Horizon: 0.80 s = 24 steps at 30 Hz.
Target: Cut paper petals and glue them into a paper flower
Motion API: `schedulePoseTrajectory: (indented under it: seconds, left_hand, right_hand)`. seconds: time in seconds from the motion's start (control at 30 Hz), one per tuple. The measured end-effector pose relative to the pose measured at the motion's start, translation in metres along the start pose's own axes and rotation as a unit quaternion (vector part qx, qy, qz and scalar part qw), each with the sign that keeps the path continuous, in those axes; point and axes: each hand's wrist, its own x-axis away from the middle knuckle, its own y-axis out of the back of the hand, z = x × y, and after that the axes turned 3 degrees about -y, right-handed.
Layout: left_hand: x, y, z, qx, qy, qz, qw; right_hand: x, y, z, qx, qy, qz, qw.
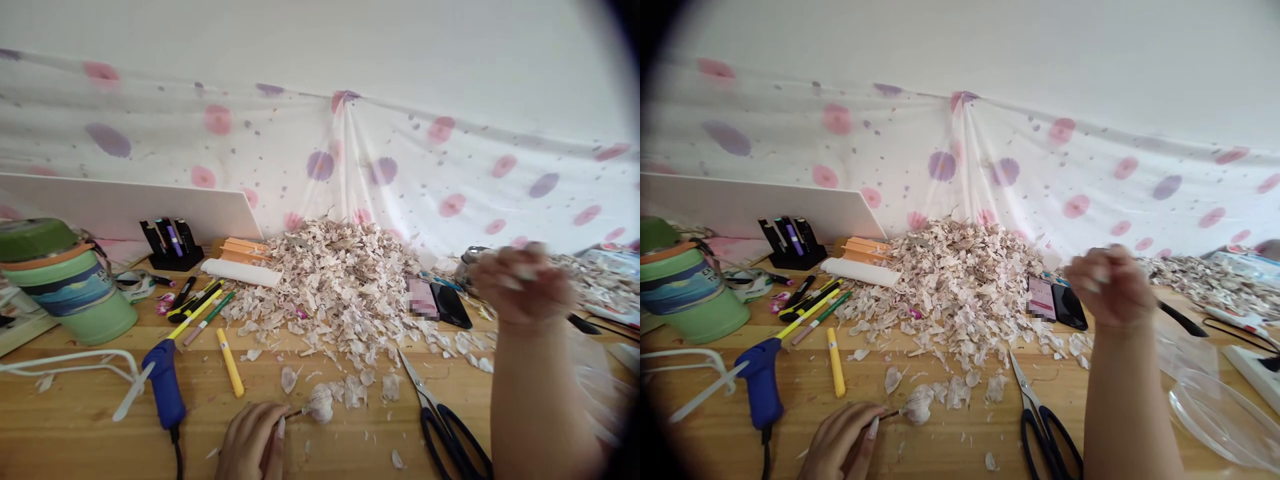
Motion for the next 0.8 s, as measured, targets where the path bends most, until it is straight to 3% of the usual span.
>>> schedulePoseTrajectory:
  seconds: [0.07,0.17,0.27,0.33,0.47,0.67,0.8]
  left_hand:
    - [0.0,0.0,0.001,-0.007,-0.001,0.004,1.0]
    - [0.001,0.001,0.001,-0.011,0.001,0.006,1.0]
    - [0.001,0.002,0.0,-0.01,0.004,0.007,1.0]
    - [0.001,0.003,-0.001,-0.008,0.009,0.006,1.0]
    - [0.0,0.006,-0.004,-0.001,0.021,0.009,1.0]
    - [0.002,0.003,-0.002,-0.005,0.017,0.005,1.0]
    - [0.002,0.002,0.0,-0.015,0.007,0.01,1.0]
  right_hand:
    - [-0.012,-0.027,-0.001,0.014,-0.015,0.048,0.999]
    - [-0.024,-0.084,-0.006,0.12,-0.098,0.2,0.967]
    - [-0.023,-0.134,-0.017,0.2,-0.129,0.272,0.933]
    - [-0.02,-0.152,-0.024,0.232,-0.136,0.307,0.913]
    - [-0.019,-0.15,-0.028,0.236,-0.14,0.336,0.901]
    - [-0.025,-0.118,-0.021,0.106,-0.148,0.297,0.937]
    - [-0.025,-0.111,-0.015,0.013,-0.165,0.277,0.947]
